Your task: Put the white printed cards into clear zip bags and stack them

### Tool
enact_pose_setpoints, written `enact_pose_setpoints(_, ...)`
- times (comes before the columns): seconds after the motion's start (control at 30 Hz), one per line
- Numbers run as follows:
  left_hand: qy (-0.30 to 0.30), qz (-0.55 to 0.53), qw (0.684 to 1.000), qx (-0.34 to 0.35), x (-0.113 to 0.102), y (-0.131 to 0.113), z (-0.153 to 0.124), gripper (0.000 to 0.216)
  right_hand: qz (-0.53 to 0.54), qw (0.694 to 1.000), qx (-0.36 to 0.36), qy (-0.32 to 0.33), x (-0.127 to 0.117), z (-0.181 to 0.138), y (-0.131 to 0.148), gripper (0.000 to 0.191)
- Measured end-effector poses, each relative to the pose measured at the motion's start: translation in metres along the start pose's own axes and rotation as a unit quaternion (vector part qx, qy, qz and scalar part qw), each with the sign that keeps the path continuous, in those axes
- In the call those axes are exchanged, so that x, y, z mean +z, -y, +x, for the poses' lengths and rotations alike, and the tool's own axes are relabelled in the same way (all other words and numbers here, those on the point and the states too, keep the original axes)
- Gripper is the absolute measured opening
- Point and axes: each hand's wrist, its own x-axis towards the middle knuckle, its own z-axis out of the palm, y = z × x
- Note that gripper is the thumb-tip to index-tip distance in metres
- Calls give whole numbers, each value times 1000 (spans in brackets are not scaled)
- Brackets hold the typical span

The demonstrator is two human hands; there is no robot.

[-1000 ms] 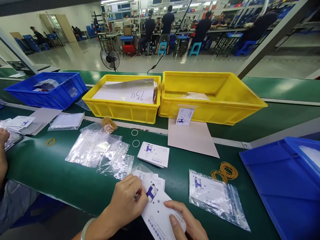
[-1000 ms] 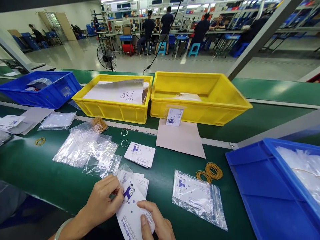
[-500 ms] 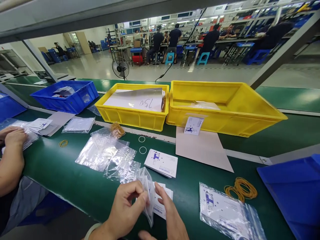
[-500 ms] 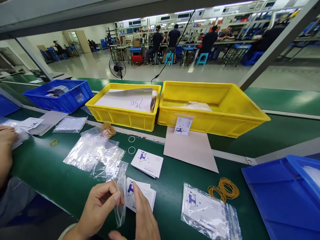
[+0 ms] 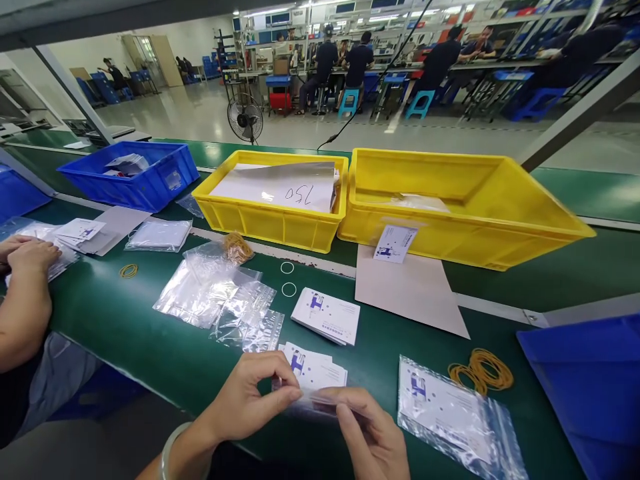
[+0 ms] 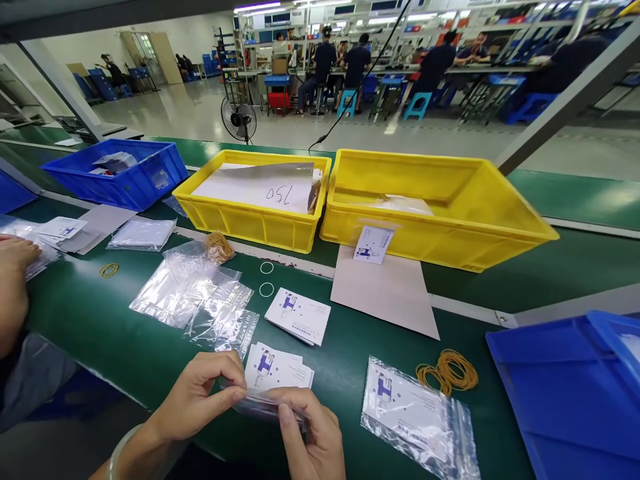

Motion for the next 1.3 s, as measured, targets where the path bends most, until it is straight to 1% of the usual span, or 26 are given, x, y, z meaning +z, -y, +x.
enact_pose_setpoints(0.17,-2,-3,1000,-1,0,-3,1,25,7,998,-56,11,-8,1,-2,24)
enact_pose_setpoints(0.23,12,-6,1000,4,0,-3,1,23,11,997,-76,18,-9,2,-3,22)
enact_pose_setpoints(0.3,28,-1,1000,13,1,-2,1,26,9,996,-92,21,-9,2,-3,22)
enact_pose_setpoints(0.37,42,13,999,20,3,-3,0,19,3,994,-110,26,-9,3,-3,22)
enact_pose_setpoints(0.4,46,21,998,26,4,-3,0,12,-3,992,-120,32,-10,3,-3,22)
enact_pose_setpoints(0.43,49,27,998,30,4,-4,0,11,-9,990,-131,45,-12,4,-2,21)
enact_pose_setpoints(0.57,51,37,998,28,5,-9,1,15,-56,976,-172,120,-21,8,0,15)
enact_pose_setpoints(0.63,51,37,998,19,4,-9,1,15,-69,968,-202,129,-24,10,0,19)
enact_pose_setpoints(0.7,47,36,998,21,4,-8,2,14,-68,964,-227,122,-25,11,-2,21)
enact_pose_setpoints(0.77,43,41,998,34,4,-6,3,12,-65,963,-232,120,-24,11,-3,22)
enact_pose_setpoints(0.87,51,68,994,66,5,-2,4,19,-75,963,-230,115,-20,11,-2,21)
enact_pose_setpoints(0.97,67,96,988,99,8,-2,4,13,-81,961,-240,110,-17,12,1,21)
enact_pose_setpoints(1.03,78,103,986,107,8,-3,4,10,-83,960,-247,105,-16,13,4,21)
enact_pose_setpoints(1.17,92,120,981,118,9,-6,4,15,-91,958,-256,89,-18,13,7,22)
enact_pose_setpoints(1.23,96,128,979,124,9,-6,3,16,-94,957,-254,102,-20,13,8,21)
enact_pose_setpoints(1.3,101,125,979,127,10,-6,3,15,-105,956,-242,131,-21,13,8,19)
